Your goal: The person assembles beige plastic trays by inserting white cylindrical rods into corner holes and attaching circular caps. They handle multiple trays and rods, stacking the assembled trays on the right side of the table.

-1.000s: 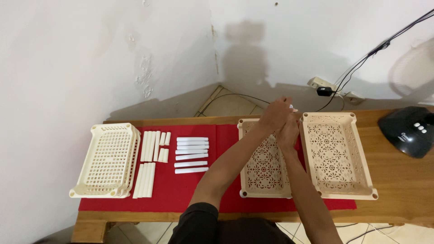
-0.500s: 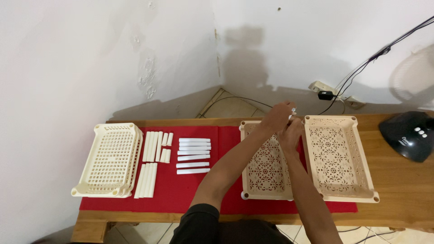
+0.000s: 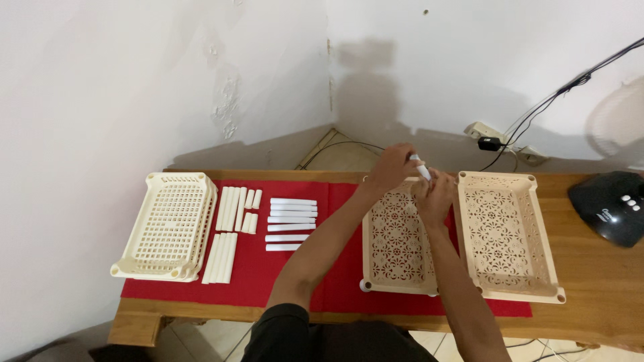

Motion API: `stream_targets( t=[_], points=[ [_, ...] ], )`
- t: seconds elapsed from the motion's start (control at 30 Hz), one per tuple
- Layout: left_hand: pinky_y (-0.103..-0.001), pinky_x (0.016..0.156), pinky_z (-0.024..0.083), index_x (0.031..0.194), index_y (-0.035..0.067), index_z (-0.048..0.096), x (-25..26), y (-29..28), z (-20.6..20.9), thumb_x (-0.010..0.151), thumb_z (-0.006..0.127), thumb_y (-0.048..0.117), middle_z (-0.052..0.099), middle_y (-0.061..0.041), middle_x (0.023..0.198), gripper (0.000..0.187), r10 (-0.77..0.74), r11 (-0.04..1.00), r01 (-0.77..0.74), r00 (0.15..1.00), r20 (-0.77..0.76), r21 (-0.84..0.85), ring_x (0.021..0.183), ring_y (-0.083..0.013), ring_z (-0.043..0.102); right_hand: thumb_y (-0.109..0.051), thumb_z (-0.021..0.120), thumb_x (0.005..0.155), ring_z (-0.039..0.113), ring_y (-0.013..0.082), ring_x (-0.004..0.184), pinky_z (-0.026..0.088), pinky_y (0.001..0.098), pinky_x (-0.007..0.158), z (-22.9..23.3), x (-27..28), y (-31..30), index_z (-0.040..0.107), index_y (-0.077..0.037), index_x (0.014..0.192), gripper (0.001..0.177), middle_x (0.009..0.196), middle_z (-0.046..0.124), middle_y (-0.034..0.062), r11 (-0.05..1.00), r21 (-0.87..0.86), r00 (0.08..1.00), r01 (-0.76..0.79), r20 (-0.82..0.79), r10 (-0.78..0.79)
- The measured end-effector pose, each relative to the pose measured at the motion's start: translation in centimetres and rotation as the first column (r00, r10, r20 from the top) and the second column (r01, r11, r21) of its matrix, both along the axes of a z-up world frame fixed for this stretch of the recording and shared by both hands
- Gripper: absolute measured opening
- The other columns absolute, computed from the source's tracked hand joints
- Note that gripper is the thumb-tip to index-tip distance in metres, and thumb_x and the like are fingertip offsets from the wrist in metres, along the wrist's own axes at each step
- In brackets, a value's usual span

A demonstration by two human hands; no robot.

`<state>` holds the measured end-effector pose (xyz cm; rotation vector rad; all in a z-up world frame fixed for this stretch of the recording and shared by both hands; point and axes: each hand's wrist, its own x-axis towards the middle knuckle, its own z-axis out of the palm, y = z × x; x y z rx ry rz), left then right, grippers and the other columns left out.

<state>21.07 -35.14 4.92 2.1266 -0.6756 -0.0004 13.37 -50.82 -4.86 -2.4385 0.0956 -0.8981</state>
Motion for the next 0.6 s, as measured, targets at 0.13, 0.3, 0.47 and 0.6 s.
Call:
stream_targets(
  t=[0.13,0.3,0.47,0.6],
  points=[
    [-0.044,0.075,0.051,0.100,0.000,0.068,-2.1,7.9,0.6,0.092,0.072,0.022,0.069,-0.018,0.090,0.024,0.010,0.999,-0.007,0.998,0.056,-0.052,0.079,-0.0330,0.066,-0.020,0.072,0.101,0.060,0.0287,0.121,0.051,0.0398,0.101,2.4,-0.7,1.3,0.070,-0.008,0.120,0.022,0.118,0.070,0.0110,0.975,0.004,0.975,-0.223,-0.004,0.223],
    [-0.049,0.078,0.052,0.103,0.001,0.067,-7.6,18.1,1.3,0.091,0.076,0.023,0.069,-0.016,0.095,0.027,0.002,1.000,-0.006,0.982,0.187,0.021,0.090,-0.0369,0.065,-0.024,0.080,0.092,0.058,0.0243,0.125,0.048,0.0403,0.110,6.6,-2.3,5.5,0.073,-0.008,0.110,0.025,0.119,0.070,0.0055,0.865,-0.135,0.875,-0.483,-0.070,0.478],
    [-0.047,0.084,0.054,0.104,0.004,0.071,-14.5,26.4,1.5,0.090,0.076,0.023,0.068,-0.012,0.103,0.024,0.068,0.967,-0.096,0.990,0.123,0.235,0.097,-0.0335,0.066,-0.026,0.085,0.081,0.051,0.0248,0.132,0.040,0.0462,0.115,8.0,-7.1,13.4,0.076,-0.014,0.094,0.020,0.125,0.068,0.0031,0.776,-0.198,0.800,-0.599,-0.190,0.569],
    [-0.044,0.092,0.054,0.098,0.004,0.074,-20.3,31.1,-0.1,0.083,0.078,0.019,0.069,-0.008,0.107,0.021,0.132,0.960,-0.165,0.980,0.150,0.228,0.108,-0.0293,0.064,-0.025,0.086,0.078,0.045,0.0263,0.138,0.037,0.0491,0.115,7.4,-11.7,18.6,0.078,-0.014,0.093,0.020,0.131,0.063,0.0010,0.735,-0.104,0.730,-0.670,-0.270,0.628]
  ],
)
